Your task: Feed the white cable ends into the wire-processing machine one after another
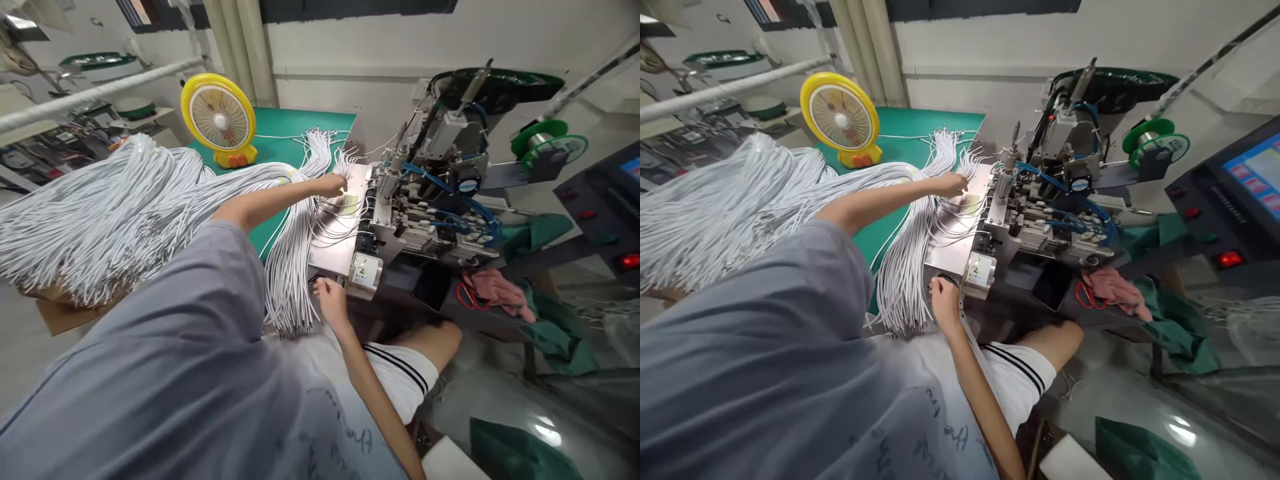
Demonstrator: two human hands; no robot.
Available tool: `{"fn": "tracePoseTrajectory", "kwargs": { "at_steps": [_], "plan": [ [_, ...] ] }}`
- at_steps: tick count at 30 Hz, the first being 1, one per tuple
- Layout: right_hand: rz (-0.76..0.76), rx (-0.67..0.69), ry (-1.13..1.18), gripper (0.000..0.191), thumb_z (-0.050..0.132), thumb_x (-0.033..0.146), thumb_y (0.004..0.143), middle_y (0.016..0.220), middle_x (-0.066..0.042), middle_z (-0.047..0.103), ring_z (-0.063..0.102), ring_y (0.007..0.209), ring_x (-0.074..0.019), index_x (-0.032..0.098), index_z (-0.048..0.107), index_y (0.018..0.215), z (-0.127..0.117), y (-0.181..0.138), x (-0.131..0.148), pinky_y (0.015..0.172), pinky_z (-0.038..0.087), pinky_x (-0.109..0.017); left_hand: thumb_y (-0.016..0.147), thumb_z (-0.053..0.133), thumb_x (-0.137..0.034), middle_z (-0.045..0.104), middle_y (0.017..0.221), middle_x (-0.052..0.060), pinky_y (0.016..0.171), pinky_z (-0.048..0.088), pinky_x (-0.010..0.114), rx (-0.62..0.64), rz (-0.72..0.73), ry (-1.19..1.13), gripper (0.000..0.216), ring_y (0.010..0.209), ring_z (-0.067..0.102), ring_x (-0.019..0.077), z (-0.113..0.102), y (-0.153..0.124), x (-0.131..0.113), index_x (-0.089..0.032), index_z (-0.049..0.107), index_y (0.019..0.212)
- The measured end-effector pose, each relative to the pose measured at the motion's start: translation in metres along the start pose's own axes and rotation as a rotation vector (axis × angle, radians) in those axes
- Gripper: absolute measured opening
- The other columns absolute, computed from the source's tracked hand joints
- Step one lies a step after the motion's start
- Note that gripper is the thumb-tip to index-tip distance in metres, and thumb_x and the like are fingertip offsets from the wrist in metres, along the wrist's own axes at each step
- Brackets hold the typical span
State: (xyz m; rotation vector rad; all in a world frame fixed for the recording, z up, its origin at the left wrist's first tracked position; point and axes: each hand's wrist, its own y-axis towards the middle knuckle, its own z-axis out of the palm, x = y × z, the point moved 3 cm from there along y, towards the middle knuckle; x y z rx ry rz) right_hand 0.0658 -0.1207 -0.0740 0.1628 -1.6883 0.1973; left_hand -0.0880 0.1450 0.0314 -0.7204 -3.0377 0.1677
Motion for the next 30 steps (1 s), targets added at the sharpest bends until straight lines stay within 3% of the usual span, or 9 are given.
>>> {"fn": "tracePoseTrajectory", "kwargs": {
  "at_steps": [5,9,14,18,21,24,26,28,30],
  "plan": [
    [0.151,0.086,0.244,0.058,0.052,0.068,0.072,0.071,-0.008,0.066,0.056,0.052,-0.013,0.013,0.066,0.083,0.031,0.013,-0.017,0.047,0.044,-0.026,0.091,0.042,-0.022,0.067,0.111,0.013,0.087,0.043,0.029,-0.087,0.075,-0.017,0.035,0.102,0.06,0.0214,-0.021,-0.064,-0.012,-0.013,0.071,0.108],
    [0.163,0.119,0.293,0.045,0.061,0.058,0.07,0.068,-0.006,0.065,0.053,0.052,-0.0131,0.013,0.065,0.078,0.041,0.022,-0.017,0.048,0.043,-0.027,0.092,0.042,-0.023,0.069,0.1,0.012,0.073,0.043,0.028,-0.175,0.126,-0.02,0.033,0.089,0.062,0.0197,-0.026,-0.098,-0.035,-0.012,0.072,0.101],
    [0.084,0.04,0.113,0.017,0.054,0.033,0.077,0.07,-0.005,0.064,0.059,0.065,-0.0177,0.017,0.06,0.074,0.035,0.014,-0.008,0.063,0.047,-0.03,0.095,0.041,-0.023,0.068,0.079,0.009,0.06,0.038,0.027,-0.422,0.29,-0.09,0.031,0.072,0.061,0.0159,-0.021,-0.112,-0.091,-0.013,0.071,0.094],
    [0.057,-0.004,-0.151,0.013,0.049,0.021,0.079,0.079,-0.008,0.066,0.061,0.076,-0.0229,0.018,0.06,0.085,0.016,0.003,0.004,0.076,0.046,-0.035,0.097,0.039,-0.024,0.067,0.077,0.009,0.058,0.037,0.029,-0.471,0.639,-0.146,0.032,0.072,0.06,0.0169,-0.006,-0.123,-0.14,-0.015,0.069,0.094],
    [0.06,0.049,-0.288,0.018,0.047,0.022,0.082,0.087,-0.011,0.068,0.062,0.081,-0.0252,0.018,0.063,0.09,-0.002,0.0,0.012,0.08,0.045,-0.038,0.098,0.036,-0.024,0.068,0.087,0.012,0.065,0.044,0.029,-0.368,0.773,-0.367,0.034,0.08,0.063,0.0181,0.006,-0.122,-0.16,-0.012,0.068,0.101],
    [-0.011,0.114,-0.395,0.021,0.051,0.028,0.085,0.085,-0.01,0.07,0.064,0.08,-0.0253,0.018,0.067,0.095,-0.034,0.002,0.02,0.076,0.048,-0.036,0.1,0.038,-0.031,0.069,0.098,0.013,0.076,0.048,0.027,-0.158,0.79,-0.695,0.034,0.087,0.064,0.0172,0.02,-0.115,-0.167,-0.014,0.066,0.102],
    [-0.029,0.065,-0.424,0.021,0.054,0.033,0.086,0.076,-0.008,0.069,0.063,0.072,-0.0238,0.018,0.069,0.088,-0.065,0.004,0.027,0.066,0.049,-0.033,0.099,0.041,-0.04,0.07,0.092,0.012,0.074,0.048,0.027,-0.036,0.753,-0.816,0.037,0.083,0.065,0.0172,0.03,-0.111,-0.167,-0.014,0.066,0.095],
    [0.04,-0.031,-0.39,0.02,0.059,0.034,0.084,0.067,-0.005,0.067,0.061,0.064,-0.021,0.018,0.07,0.078,-0.096,0.004,0.033,0.057,0.047,-0.03,0.095,0.047,-0.048,0.068,0.081,0.009,0.066,0.046,0.026,-0.004,0.688,-0.902,0.041,0.072,0.063,0.0161,0.039,-0.108,-0.164,-0.013,0.067,0.089],
    [0.106,-0.112,-0.255,0.016,0.068,0.035,0.079,0.065,-0.003,0.065,0.061,0.06,-0.0184,0.019,0.069,0.075,-0.118,0.002,0.041,0.054,0.048,-0.028,0.091,0.054,-0.049,0.067,0.077,0.007,0.061,0.044,0.025,-0.053,0.617,-1.003,0.039,0.066,0.061,0.0141,0.045,-0.106,-0.159,-0.013,0.069,0.088]
  ]
}}
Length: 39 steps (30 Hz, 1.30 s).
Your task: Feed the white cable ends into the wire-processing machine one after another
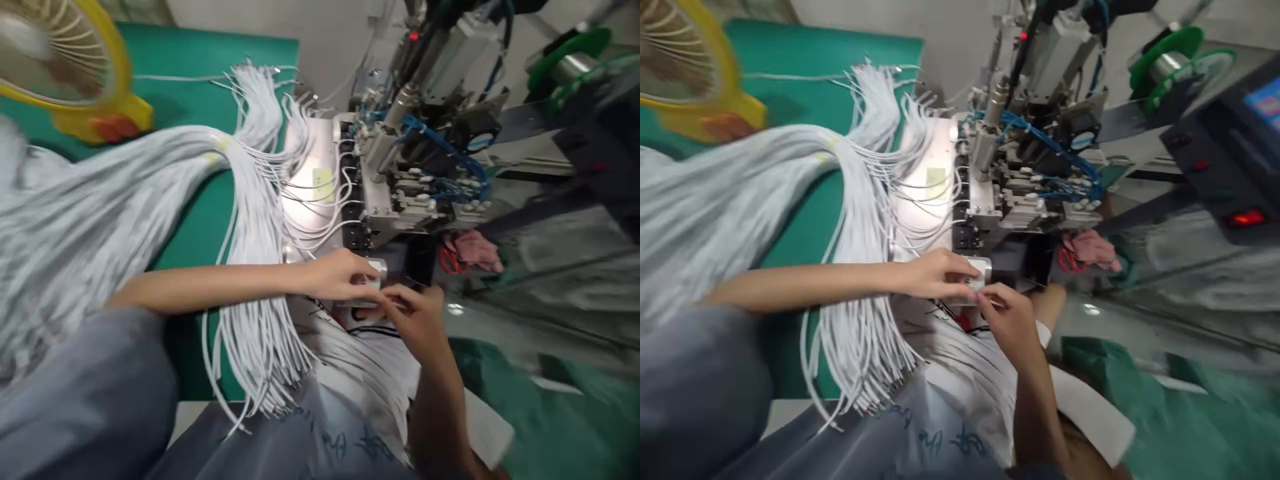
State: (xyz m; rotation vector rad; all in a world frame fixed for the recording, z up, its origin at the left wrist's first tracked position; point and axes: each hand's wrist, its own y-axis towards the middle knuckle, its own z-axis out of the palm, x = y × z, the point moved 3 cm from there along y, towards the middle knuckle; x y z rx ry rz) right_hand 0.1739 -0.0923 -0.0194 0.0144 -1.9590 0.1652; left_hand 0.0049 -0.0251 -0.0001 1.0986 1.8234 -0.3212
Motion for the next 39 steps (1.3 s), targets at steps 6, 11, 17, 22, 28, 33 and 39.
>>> {"fn": "tracePoseTrajectory", "kwargs": {
  "at_steps": [6,11,17,22,28,33,39],
  "plan": [
    [-0.029,-0.244,0.457,0.016,0.076,0.034,0.073,0.072,0.0,0.063,0.06,0.062,-0.015,0.021,0.068,0.077,0.002,0.003,0.011,0.056,0.054,-0.03,0.092,0.055,-0.028,0.067,0.082,0.006,0.067,0.047,0.023,-0.169,0.031,-0.215,0.022,0.073,0.062,0.0126,-0.001,-0.003,0.005,-0.014,0.073,0.094],
    [-0.096,-0.198,0.49,0.011,0.075,0.031,0.074,0.078,-0.001,0.062,0.056,0.063,-0.0126,0.021,0.07,0.076,0.017,0.007,0.018,0.063,0.056,-0.032,0.088,0.061,-0.03,0.058,0.076,0.002,0.048,0.044,0.02,-0.109,-0.093,-0.484,0.02,0.053,0.056,0.0075,0.005,-0.004,-0.004,-0.013,0.071,0.086],
    [-0.129,-0.161,0.656,0.039,0.062,0.056,0.082,0.073,-0.005,0.067,0.064,0.066,-0.0166,0.019,0.074,0.087,0.007,0.013,0.017,0.057,0.053,-0.029,0.085,0.062,-0.029,0.054,0.071,0.0,0.045,0.038,0.018,-0.195,-0.174,-0.423,0.018,0.051,0.048,0.0054,0.004,-0.003,0.0,-0.014,0.07,0.079],
    [-0.013,-0.08,0.645,0.037,0.069,0.055,0.077,0.066,-0.004,0.067,0.063,0.063,-0.0156,0.018,0.074,0.079,0.006,0.019,0.013,0.055,0.053,-0.027,0.079,0.067,-0.024,0.055,0.066,-0.001,0.048,0.035,0.019,-0.252,-0.171,-0.25,0.012,0.056,0.047,0.007,-0.001,-0.002,0.0,-0.015,0.07,0.071],
    [-0.084,-0.051,0.645,0.026,0.079,0.044,0.072,0.068,0.0,0.066,0.057,0.054,-0.0108,0.022,0.073,0.085,0.01,0.02,0.007,0.054,0.049,-0.025,0.078,0.068,-0.023,0.053,0.066,-0.001,0.047,0.037,0.019,-0.225,-0.217,-0.363,0.013,0.053,0.048,0.0064,0.0,-0.002,0.001,-0.013,0.068,0.069],
    [-0.236,-0.195,0.52,0.008,0.081,0.023,0.067,0.07,0.001,0.059,0.054,0.064,-0.0111,0.023,0.074,0.07,0.012,0.021,0.012,0.056,0.044,-0.024,0.089,0.059,-0.033,0.056,0.074,0.002,0.051,0.044,0.018,-0.047,-0.149,-0.432,0.025,0.057,0.054,0.0071,0.004,-0.003,0.001,-0.012,0.071,0.086],
    [-0.261,-0.181,0.265,0.009,0.07,0.017,0.076,0.07,-0.001,0.061,0.053,0.064,-0.0118,0.022,0.078,0.079,0.003,0.018,0.026,0.054,0.039,-0.025,0.087,0.059,-0.023,0.056,0.065,0.0,0.05,0.04,0.018,-0.129,-0.158,-0.312,0.019,0.055,0.052,0.007,0.002,-0.004,0.001,-0.011,0.071,0.079]
  ]
}}
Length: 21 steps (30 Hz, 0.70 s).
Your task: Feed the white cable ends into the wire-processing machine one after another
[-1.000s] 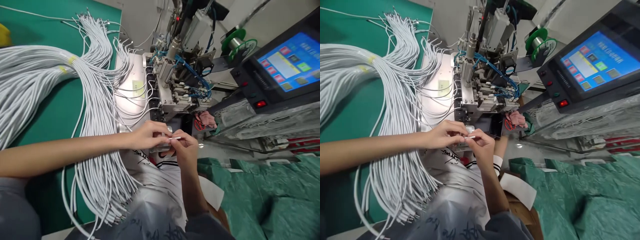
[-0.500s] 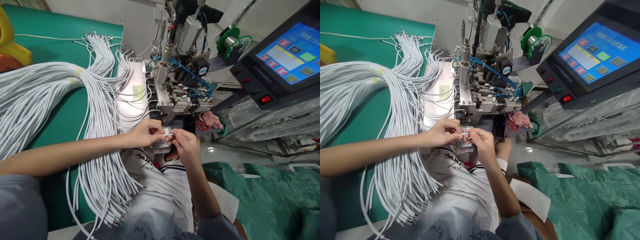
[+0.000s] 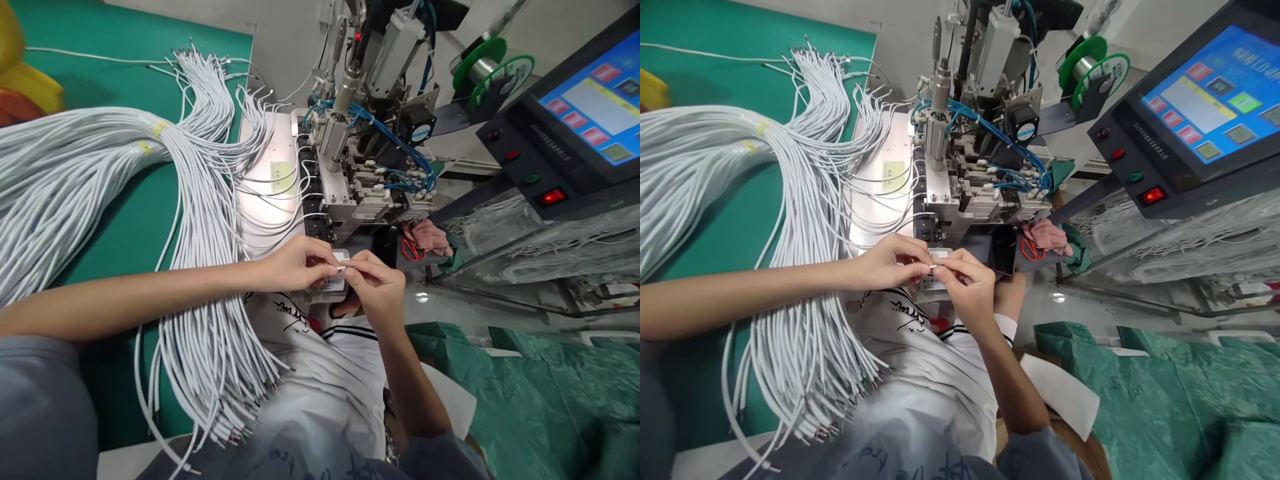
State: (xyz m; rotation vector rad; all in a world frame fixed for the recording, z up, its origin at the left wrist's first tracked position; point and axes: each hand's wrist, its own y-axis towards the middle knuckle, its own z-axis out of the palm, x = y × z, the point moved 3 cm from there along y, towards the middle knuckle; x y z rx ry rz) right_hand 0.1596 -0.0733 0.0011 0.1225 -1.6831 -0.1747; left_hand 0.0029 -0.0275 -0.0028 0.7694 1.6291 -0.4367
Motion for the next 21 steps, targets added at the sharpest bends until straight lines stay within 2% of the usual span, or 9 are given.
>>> {"fn": "tracePoseTrajectory", "kwargs": {
  "at_steps": [5,8,11,14,18,21],
  "plan": [
    [0.065,0.145,-0.243,0.011,0.068,0.022,0.077,0.062,0.0,0.054,0.041,0.05,-0.0082,0.015,0.076,0.075,-0.006,0.007,0.006,0.045,0.028,-0.025,0.083,0.06,-0.018,0.06,0.066,0.001,0.056,0.039,0.02,-0.049,0.105,0.197,0.014,0.06,0.052,0.0086,-0.002,0.001,-0.001,-0.013,0.072,0.077],
    [0.086,0.178,-0.263,0.013,0.066,0.022,0.077,0.059,0.001,0.05,0.04,0.049,-0.0082,0.014,0.075,0.071,-0.005,0.011,0.006,0.044,0.027,-0.025,0.08,0.062,-0.018,0.059,0.065,0.001,0.055,0.038,0.02,-0.068,0.074,0.209,0.013,0.06,0.052,0.0089,-0.002,0.002,0.001,-0.012,0.069,0.07],
    [0.091,0.138,-0.166,0.012,0.067,0.023,0.074,0.056,0.002,0.046,0.038,0.048,-0.0083,0.015,0.074,0.067,-0.001,0.011,0.001,0.044,0.028,-0.025,0.076,0.066,-0.019,0.059,0.063,0.0,0.056,0.04,0.02,-0.078,-0.042,0.109,0.014,0.06,0.052,0.0091,-0.002,0.002,0.004,-0.012,0.063,0.065],
    [0.116,0.049,-0.072,0.012,0.071,0.027,0.073,0.057,0.001,0.048,0.04,0.05,-0.0097,0.017,0.074,0.068,0.005,0.008,-0.009,0.044,0.031,-0.025,0.073,0.069,-0.021,0.058,0.06,-0.001,0.054,0.04,0.019,-0.076,-0.131,-0.024,0.015,0.058,0.051,0.0083,-0.002,0.003,0.004,-0.012,0.062,0.063],
    [0.029,-0.093,0.021,0.015,0.072,0.032,0.074,0.06,0.0,0.054,0.048,0.056,-0.0127,0.02,0.074,0.066,0.014,-0.002,-0.02,0.049,0.039,-0.027,0.071,0.071,-0.022,0.056,0.057,-0.002,0.05,0.037,0.018,-0.06,-0.142,-0.112,0.017,0.054,0.049,0.0074,-0.001,0.004,0.003,-0.011,0.062,0.062],
    [-0.059,-0.148,-0.07,0.016,0.068,0.029,0.08,0.063,-0.001,0.058,0.05,0.056,-0.0125,0.02,0.074,0.068,0.015,-0.006,-0.017,0.05,0.04,-0.027,0.074,0.071,-0.023,0.057,0.059,-0.001,0.052,0.039,0.019,-0.078,-0.08,-0.016,0.019,0.057,0.051,0.0087,-0.002,0.003,0.003,-0.012,0.061,0.061]
  ]
}}
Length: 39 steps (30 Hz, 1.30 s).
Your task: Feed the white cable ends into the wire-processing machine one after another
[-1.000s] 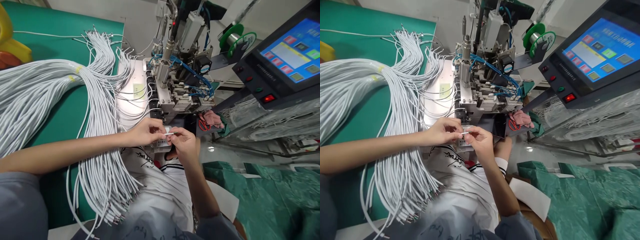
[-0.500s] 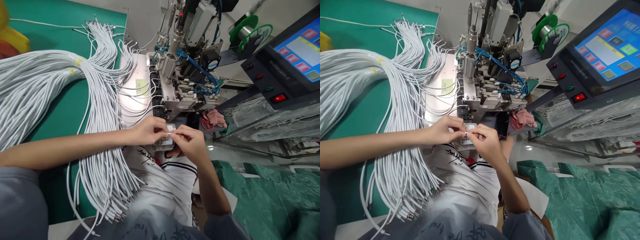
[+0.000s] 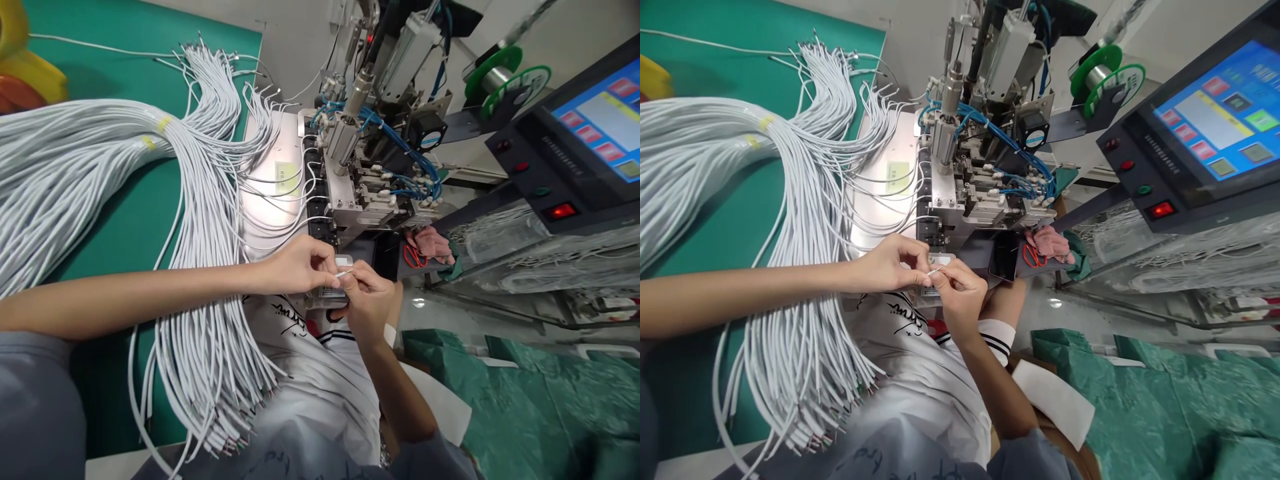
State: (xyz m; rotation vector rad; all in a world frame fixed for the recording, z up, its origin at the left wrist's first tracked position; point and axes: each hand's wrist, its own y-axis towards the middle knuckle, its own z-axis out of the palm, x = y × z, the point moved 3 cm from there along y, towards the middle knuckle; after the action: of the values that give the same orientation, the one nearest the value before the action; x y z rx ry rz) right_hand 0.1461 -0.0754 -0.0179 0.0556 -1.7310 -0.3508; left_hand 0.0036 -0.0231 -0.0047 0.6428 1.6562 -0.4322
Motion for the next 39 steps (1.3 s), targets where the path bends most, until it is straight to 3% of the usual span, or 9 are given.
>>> {"fn": "tracePoseTrajectory", "kwargs": {
  "at_steps": [5,7,11,14,16,19,23,29,39],
  "plan": [
    [-0.257,0.077,-0.344,0.012,0.064,0.015,0.082,0.053,0.005,0.041,0.037,0.047,-0.008,0.015,0.072,0.074,-0.006,0.009,0.023,0.044,0.029,-0.024,0.082,0.052,-0.01,0.055,0.063,0.002,0.053,0.035,0.022,-0.143,0.416,0.521,0.019,0.059,0.048,0.0103,-0.003,-0.004,-0.009,-0.013,0.062,0.066],
    [-0.266,0.13,-0.324,0.013,0.063,0.013,0.082,0.053,0.006,0.038,0.035,0.047,-0.0074,0.015,0.07,0.071,-0.007,0.014,0.027,0.044,0.029,-0.024,0.082,0.051,-0.008,0.055,0.064,0.002,0.051,0.033,0.023,-0.184,0.473,0.622,0.02,0.058,0.047,0.0106,-0.002,-0.006,-0.013,-0.013,0.063,0.068],
    [-0.202,0.063,-0.158,0.014,0.064,0.015,0.082,0.054,0.004,0.042,0.039,0.05,-0.0088,0.016,0.071,0.07,-0.006,0.018,0.023,0.045,0.03,-0.024,0.08,0.065,-0.013,0.06,0.064,0.001,0.054,0.04,0.021,-0.251,0.287,0.363,0.015,0.058,0.054,0.0098,0.0,-0.007,-0.015,-0.013,0.065,0.064],
    [-0.171,-0.028,-0.048,0.015,0.065,0.02,0.081,0.055,0.003,0.048,0.043,0.052,-0.0097,0.017,0.071,0.067,-0.003,0.016,0.016,0.046,0.03,-0.024,0.082,0.065,-0.014,0.064,0.066,0.001,0.058,0.044,0.02,-0.2,0.235,0.213,0.011,0.061,0.057,0.0095,0.002,-0.006,-0.019,-0.014,0.071,0.073],
    [-0.117,-0.06,-0.002,0.018,0.064,0.023,0.081,0.058,0.002,0.051,0.044,0.053,-0.0101,0.017,0.069,0.065,-0.003,0.016,0.01,0.046,0.031,-0.024,0.087,0.059,-0.014,0.064,0.068,0.003,0.059,0.045,0.02,-0.101,0.268,0.284,0.015,0.063,0.058,0.01,-0.001,-0.003,-0.023,-0.014,0.073,0.081],
    [0.017,0.01,-0.054,0.02,0.061,0.027,0.084,0.063,0.001,0.053,0.046,0.057,-0.011,0.017,0.07,0.07,-0.006,0.024,-0.005,0.05,0.034,-0.025,0.089,0.052,-0.012,0.063,0.071,0.005,0.057,0.043,0.022,0.084,0.284,0.605,0.022,0.062,0.056,0.0109,-0.012,0.008,-0.023,-0.011,0.073,0.084],
    [0.124,0.066,-0.136,0.025,0.054,0.034,0.087,0.065,0.0,0.052,0.046,0.06,-0.0124,0.016,0.067,0.074,-0.017,0.047,-0.039,0.054,0.034,-0.026,0.091,0.042,-0.009,0.063,0.082,0.009,0.058,0.044,0.024,0.141,0.177,0.911,0.03,0.064,0.056,0.0118,-0.028,0.026,-0.008,-0.008,0.071,0.084],
    [0.263,0.194,0.034,0.033,0.051,0.045,0.087,0.056,0.003,0.045,0.039,0.052,-0.011,0.019,0.051,0.067,-0.012,0.062,-0.08,0.05,0.03,-0.025,0.096,0.04,-0.013,0.062,0.081,0.008,0.059,0.045,0.024,0.163,0.102,0.941,0.033,0.064,0.057,0.0117,-0.024,0.038,0.009,-0.009,0.071,0.083],
    [0.396,0.277,0.319,0.034,0.056,0.044,0.086,0.054,0.008,0.029,0.024,0.048,-0.0079,0.021,0.041,0.066,0.005,0.061,-0.084,0.046,0.021,-0.024,0.099,0.038,-0.016,0.062,0.087,0.008,0.064,0.049,0.023,0.24,0.159,1.032,0.031,0.071,0.063,0.0127,-0.011,0.043,0.019,-0.008,0.066,0.091]
  ]
}}
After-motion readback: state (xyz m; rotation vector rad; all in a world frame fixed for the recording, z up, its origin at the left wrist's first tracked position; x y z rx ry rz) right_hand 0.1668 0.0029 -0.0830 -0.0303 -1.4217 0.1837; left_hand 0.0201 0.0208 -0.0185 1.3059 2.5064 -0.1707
